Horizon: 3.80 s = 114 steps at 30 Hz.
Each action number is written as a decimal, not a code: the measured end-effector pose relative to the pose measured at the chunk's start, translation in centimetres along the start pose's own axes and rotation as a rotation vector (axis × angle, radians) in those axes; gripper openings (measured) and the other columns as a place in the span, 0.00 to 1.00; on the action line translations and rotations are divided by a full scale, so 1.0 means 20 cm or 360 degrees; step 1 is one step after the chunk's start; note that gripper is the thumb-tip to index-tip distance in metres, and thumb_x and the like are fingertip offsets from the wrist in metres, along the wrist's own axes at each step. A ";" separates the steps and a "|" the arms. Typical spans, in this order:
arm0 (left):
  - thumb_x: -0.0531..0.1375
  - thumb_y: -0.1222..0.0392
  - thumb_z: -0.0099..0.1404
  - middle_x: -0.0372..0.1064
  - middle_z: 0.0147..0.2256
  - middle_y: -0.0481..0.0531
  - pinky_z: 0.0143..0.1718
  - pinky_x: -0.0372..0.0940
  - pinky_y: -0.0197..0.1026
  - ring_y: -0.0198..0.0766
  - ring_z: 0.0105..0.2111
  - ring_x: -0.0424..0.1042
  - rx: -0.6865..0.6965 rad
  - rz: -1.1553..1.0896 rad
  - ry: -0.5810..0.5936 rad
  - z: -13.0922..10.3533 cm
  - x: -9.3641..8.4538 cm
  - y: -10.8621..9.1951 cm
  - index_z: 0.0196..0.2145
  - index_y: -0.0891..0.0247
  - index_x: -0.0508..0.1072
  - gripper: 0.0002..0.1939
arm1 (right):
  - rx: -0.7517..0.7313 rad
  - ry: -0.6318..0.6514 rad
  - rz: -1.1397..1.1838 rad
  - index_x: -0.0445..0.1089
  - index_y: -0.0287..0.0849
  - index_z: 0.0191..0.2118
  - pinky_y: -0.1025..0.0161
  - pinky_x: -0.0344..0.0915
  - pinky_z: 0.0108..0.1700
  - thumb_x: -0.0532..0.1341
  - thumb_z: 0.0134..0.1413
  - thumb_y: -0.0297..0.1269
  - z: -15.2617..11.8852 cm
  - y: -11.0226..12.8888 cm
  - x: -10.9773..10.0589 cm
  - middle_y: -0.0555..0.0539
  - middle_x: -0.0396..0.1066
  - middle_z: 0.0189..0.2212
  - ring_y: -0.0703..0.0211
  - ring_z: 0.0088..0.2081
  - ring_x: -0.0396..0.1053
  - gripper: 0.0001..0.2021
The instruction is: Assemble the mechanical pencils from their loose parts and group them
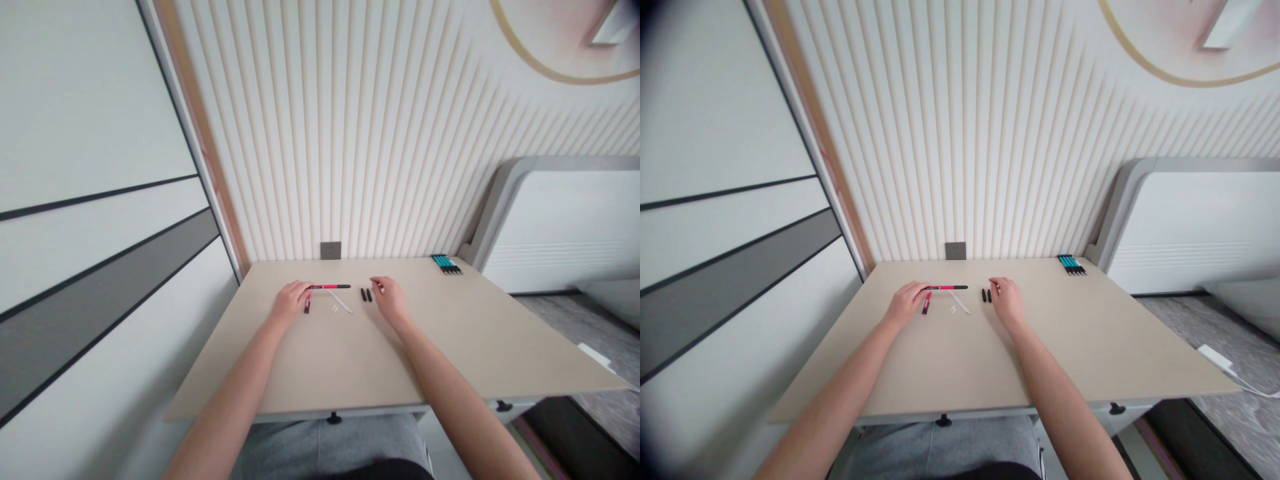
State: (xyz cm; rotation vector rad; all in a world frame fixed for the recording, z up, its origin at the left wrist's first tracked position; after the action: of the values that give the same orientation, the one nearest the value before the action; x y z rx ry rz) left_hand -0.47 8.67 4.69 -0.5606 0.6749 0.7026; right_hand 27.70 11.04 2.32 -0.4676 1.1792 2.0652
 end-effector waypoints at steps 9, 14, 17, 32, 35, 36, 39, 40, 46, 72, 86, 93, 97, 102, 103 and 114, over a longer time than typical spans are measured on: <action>0.52 0.58 0.71 0.73 0.38 0.53 0.42 0.66 0.43 0.40 0.39 0.72 0.0001 -0.0025 0.0030 0.00 0.02 0.00 0.45 0.59 0.72 0.11 | 0.0450 0.0046 -0.0726 0.76 0.45 0.43 0.52 0.54 0.47 0.55 0.51 0.27 0.00 -0.30 -0.19 0.39 0.69 0.47 0.44 0.49 0.64 0.17; 0.52 0.58 0.71 0.73 0.37 0.53 0.43 0.66 0.43 0.40 0.39 0.72 0.0001 -0.0012 0.0037 0.00 0.02 0.01 0.46 0.59 0.72 0.11 | 0.0379 0.0130 -0.0799 0.77 0.46 0.43 0.50 0.52 0.48 0.56 0.52 0.28 -0.01 -0.28 -0.14 0.39 0.68 0.48 0.44 0.50 0.62 0.16; 0.52 0.58 0.71 0.73 0.37 0.53 0.43 0.66 0.43 0.40 0.39 0.72 0.0007 -0.0001 0.0035 -0.01 0.02 0.01 0.46 0.59 0.72 0.11 | 0.0394 0.0207 -0.0845 0.76 0.46 0.44 0.50 0.52 0.49 0.56 0.53 0.29 -0.02 -0.29 -0.12 0.39 0.68 0.49 0.44 0.51 0.61 0.15; 0.52 0.58 0.71 0.73 0.37 0.53 0.41 0.66 0.43 0.40 0.38 0.72 0.0034 -0.0016 0.0006 -0.01 0.02 0.01 0.45 0.60 0.72 0.11 | 0.0253 0.0082 0.0178 0.75 0.40 0.38 0.58 0.62 0.41 0.58 0.55 0.43 0.03 -0.17 -0.06 0.42 0.75 0.36 0.54 0.36 0.69 0.13; 0.52 0.58 0.71 0.73 0.38 0.53 0.42 0.66 0.43 0.40 0.39 0.72 0.0036 -0.0018 -0.0008 -0.01 0.02 0.01 0.46 0.60 0.72 0.11 | 0.0250 0.0184 0.0770 0.75 0.40 0.40 0.60 0.64 0.35 0.62 0.51 0.49 0.02 -0.07 0.04 0.44 0.75 0.31 0.56 0.31 0.70 0.18; 0.52 0.58 0.71 0.73 0.38 0.53 0.42 0.66 0.43 0.40 0.39 0.72 0.0034 -0.0016 -0.0010 -0.01 0.02 0.01 0.46 0.60 0.72 0.11 | 0.0259 0.0228 0.0913 0.75 0.40 0.39 0.60 0.64 0.34 0.63 0.49 0.51 0.02 -0.05 0.07 0.44 0.76 0.31 0.56 0.31 0.70 0.19; 0.52 0.58 0.71 0.74 0.38 0.53 0.41 0.66 0.42 0.40 0.38 0.72 0.0018 -0.0008 -0.0010 -0.01 0.01 0.01 0.46 0.59 0.72 0.11 | 0.0307 0.0340 0.1146 0.75 0.39 0.38 0.61 0.65 0.34 0.66 0.45 0.52 -0.01 0.02 0.13 0.43 0.76 0.32 0.56 0.32 0.71 0.21; 0.52 0.58 0.71 0.73 0.38 0.53 0.41 0.66 0.42 0.40 0.38 0.72 0.0014 -0.0005 -0.0009 0.00 0.02 0.01 0.46 0.60 0.72 0.11 | 0.0324 0.0361 0.1178 0.75 0.39 0.38 0.61 0.65 0.34 0.67 0.44 0.53 -0.02 0.03 0.14 0.43 0.76 0.32 0.56 0.32 0.71 0.21; 0.51 0.57 0.71 0.73 0.37 0.54 0.41 0.66 0.42 0.40 0.37 0.72 0.0062 0.0012 -0.0021 0.00 0.01 -0.01 0.45 0.60 0.72 0.12 | 0.0380 0.0442 0.1300 0.74 0.40 0.39 0.61 0.65 0.36 0.68 0.43 0.51 -0.05 0.08 0.14 0.43 0.77 0.32 0.57 0.33 0.72 0.21; 0.52 0.56 0.71 0.73 0.35 0.53 0.40 0.67 0.43 0.39 0.36 0.72 0.0172 0.0014 -0.0013 -0.01 0.01 -0.05 0.45 0.60 0.73 0.13 | 0.0341 0.0494 0.1438 0.72 0.40 0.38 0.56 0.68 0.41 0.67 0.44 0.55 -0.07 0.14 0.16 0.43 0.77 0.32 0.56 0.32 0.73 0.22; 0.51 0.54 0.72 0.73 0.33 0.53 0.38 0.65 0.41 0.38 0.34 0.71 0.0216 -0.0023 0.0116 0.00 0.04 -0.10 0.40 0.61 0.73 0.13 | 0.0182 0.0442 0.1500 0.68 0.42 0.31 0.57 0.67 0.41 0.67 0.45 0.47 -0.07 0.18 0.16 0.44 0.76 0.34 0.58 0.32 0.73 0.14; 0.51 0.54 0.72 0.73 0.33 0.52 0.39 0.64 0.42 0.39 0.34 0.71 0.0205 -0.0001 0.0118 0.01 0.04 -0.10 0.40 0.61 0.73 0.13 | 0.0119 0.0511 0.1279 0.71 0.42 0.37 0.58 0.67 0.39 0.64 0.49 0.45 -0.09 0.22 0.17 0.46 0.75 0.30 0.57 0.32 0.72 0.13; 0.52 0.55 0.71 0.73 0.34 0.52 0.38 0.65 0.41 0.39 0.35 0.71 0.0170 0.0021 0.0093 0.00 0.04 -0.07 0.41 0.61 0.73 0.11 | 0.0143 0.0560 0.1308 0.71 0.42 0.44 0.56 0.68 0.42 0.64 0.50 0.47 -0.10 0.22 0.18 0.44 0.76 0.35 0.57 0.34 0.73 0.18; 0.52 0.56 0.71 0.73 0.35 0.52 0.39 0.66 0.41 0.39 0.36 0.71 0.0166 0.0004 0.0062 0.00 0.03 -0.07 0.42 0.60 0.73 0.11 | 0.0123 0.0570 0.1278 0.71 0.41 0.46 0.55 0.67 0.43 0.61 0.53 0.51 -0.10 0.20 0.19 0.44 0.77 0.36 0.57 0.34 0.72 0.21; 0.52 0.56 0.71 0.73 0.35 0.52 0.39 0.66 0.41 0.39 0.36 0.72 0.0170 0.0003 0.0057 0.00 0.03 -0.07 0.43 0.60 0.73 0.12 | 0.0121 0.0577 0.1264 0.72 0.41 0.46 0.56 0.67 0.42 0.61 0.54 0.51 -0.10 0.20 0.19 0.44 0.77 0.35 0.57 0.33 0.72 0.21; 0.51 0.57 0.72 0.74 0.39 0.54 0.43 0.66 0.44 0.40 0.40 0.72 0.0227 0.0021 0.0058 0.01 0.01 -0.11 0.45 0.59 0.73 0.13 | 0.0162 0.0696 0.0947 0.75 0.40 0.24 0.60 0.66 0.35 0.48 0.58 0.63 -0.12 0.17 0.22 0.44 0.74 0.21 0.56 0.26 0.71 0.32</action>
State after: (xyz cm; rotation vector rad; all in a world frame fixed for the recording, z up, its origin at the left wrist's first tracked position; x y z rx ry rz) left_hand 1.29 7.47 5.16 -0.4391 0.7572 0.6524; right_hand 22.06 9.57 0.46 -0.5901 1.8503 2.4518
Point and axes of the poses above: each hand's wrist, its own z-axis towards the middle knuckle, its own x-axis out of the palm, y = z × x, the point moved 8 cm from there along z, towards the middle knuckle
